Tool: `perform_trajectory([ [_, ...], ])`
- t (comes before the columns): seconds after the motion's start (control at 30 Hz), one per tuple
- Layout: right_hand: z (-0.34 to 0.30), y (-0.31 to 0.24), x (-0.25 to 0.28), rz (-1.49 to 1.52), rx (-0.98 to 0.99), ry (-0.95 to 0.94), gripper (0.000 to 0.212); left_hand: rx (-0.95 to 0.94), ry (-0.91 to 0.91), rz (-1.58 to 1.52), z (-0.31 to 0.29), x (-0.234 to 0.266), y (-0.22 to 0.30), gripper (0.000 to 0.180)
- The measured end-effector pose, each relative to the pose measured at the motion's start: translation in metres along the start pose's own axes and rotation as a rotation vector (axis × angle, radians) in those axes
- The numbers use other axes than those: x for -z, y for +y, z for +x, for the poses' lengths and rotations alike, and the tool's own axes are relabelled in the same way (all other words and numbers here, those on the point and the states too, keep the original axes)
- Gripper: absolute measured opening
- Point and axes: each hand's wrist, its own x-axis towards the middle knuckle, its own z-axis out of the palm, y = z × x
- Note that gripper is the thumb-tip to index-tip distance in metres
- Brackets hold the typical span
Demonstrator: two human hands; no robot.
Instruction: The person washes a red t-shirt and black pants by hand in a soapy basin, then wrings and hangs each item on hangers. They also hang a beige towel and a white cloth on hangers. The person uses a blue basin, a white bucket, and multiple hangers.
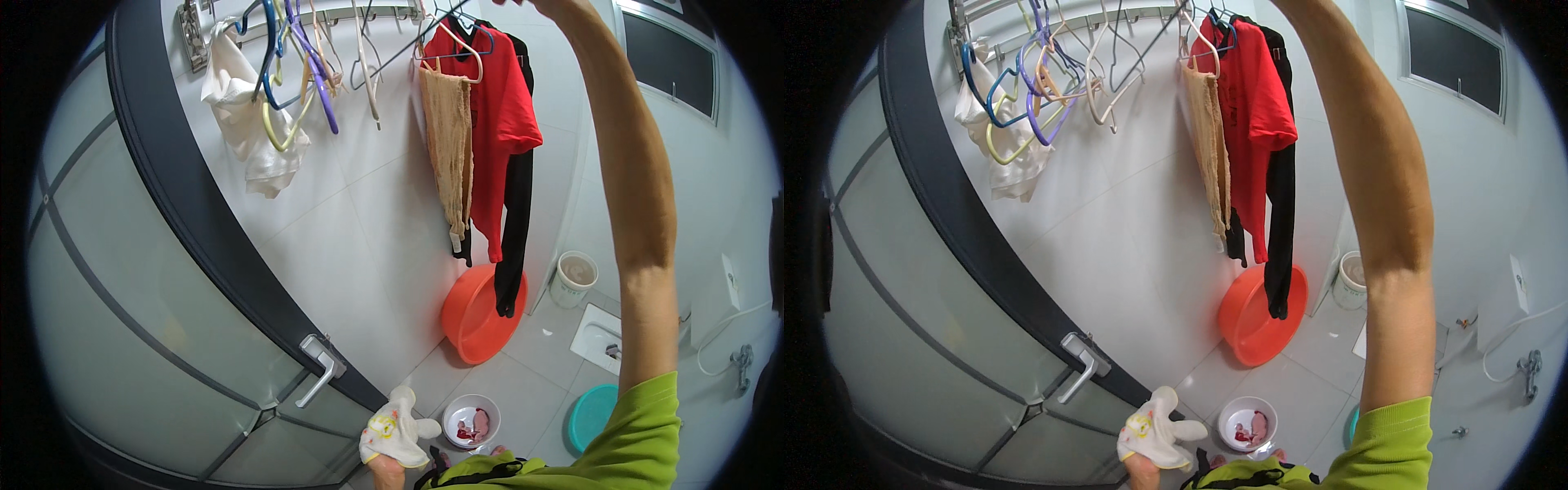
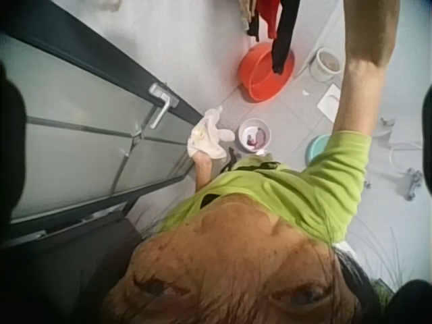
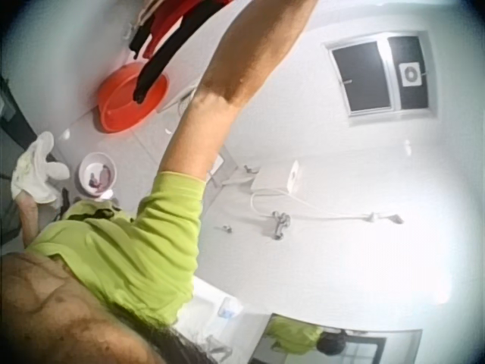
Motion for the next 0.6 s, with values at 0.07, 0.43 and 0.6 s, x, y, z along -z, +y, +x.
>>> perform_trajectory([
  [0.07,0.008,-0.005,0.004,-0.018,0.035,0.013,0.024,0.081,-0.175,-0.063,0.004,0.002,0.000,0.054],
  [0.43,0.037,-0.017,0.021,-0.145,0.148,0.120,0.014,0.271,-0.445,0.053,-0.013,-0.050,-0.007,0.053],
  [0.6,0.028,0.033,-0.026,0.023,0.422,0.234,0.030,0.202,-0.568,0.493,-0.038,-0.109,-0.010,0.044],
])
